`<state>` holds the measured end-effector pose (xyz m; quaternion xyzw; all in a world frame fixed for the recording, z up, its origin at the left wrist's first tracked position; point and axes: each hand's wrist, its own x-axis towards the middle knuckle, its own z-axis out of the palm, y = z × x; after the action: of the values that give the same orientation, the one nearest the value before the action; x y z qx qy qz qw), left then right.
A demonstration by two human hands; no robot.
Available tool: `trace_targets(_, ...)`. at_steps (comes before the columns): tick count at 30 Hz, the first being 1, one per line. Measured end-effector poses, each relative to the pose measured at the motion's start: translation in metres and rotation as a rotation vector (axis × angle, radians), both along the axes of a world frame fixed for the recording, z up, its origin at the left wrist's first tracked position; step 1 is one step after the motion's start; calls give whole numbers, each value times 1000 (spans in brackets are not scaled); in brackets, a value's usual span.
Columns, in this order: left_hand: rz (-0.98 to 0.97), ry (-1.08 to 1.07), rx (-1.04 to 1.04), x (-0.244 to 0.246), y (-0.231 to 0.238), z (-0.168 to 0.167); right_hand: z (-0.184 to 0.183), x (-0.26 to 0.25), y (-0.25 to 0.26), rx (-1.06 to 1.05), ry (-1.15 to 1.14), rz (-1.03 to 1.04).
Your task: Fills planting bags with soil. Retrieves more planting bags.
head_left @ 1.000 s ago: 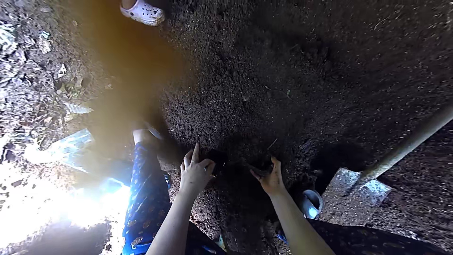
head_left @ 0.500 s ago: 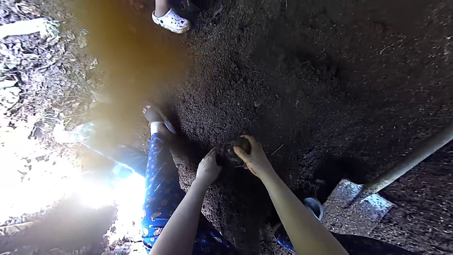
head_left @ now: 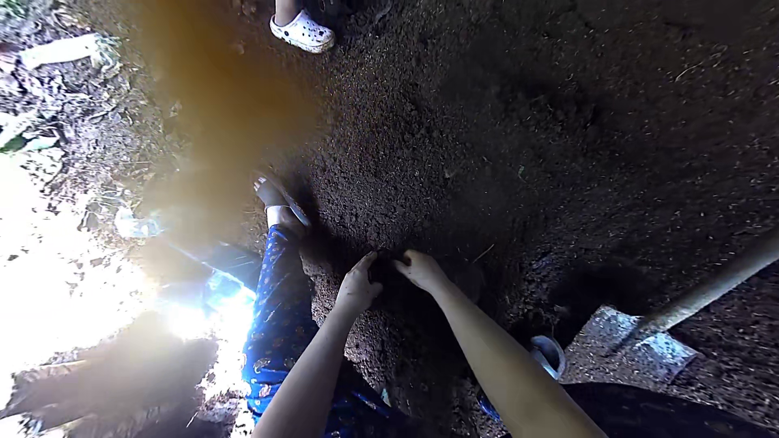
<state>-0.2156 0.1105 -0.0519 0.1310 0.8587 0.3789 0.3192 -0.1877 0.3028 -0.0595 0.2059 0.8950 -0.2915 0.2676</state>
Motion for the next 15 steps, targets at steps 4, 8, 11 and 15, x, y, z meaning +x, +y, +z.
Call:
trace_targets(4,118,-102,-237,5,-13,0,-2,-5,-32,16,-141,122)
trace_targets(8,-91,-119,-491,5,-23,13,15,3,-39,178,-97,144)
trace_targets(11,17,-47,-400,14,-34,43,41,13,-46,134,63,118)
trace_targets(15,175,-45,-298,21,-50,32,22,27,-59,-12,237,3)
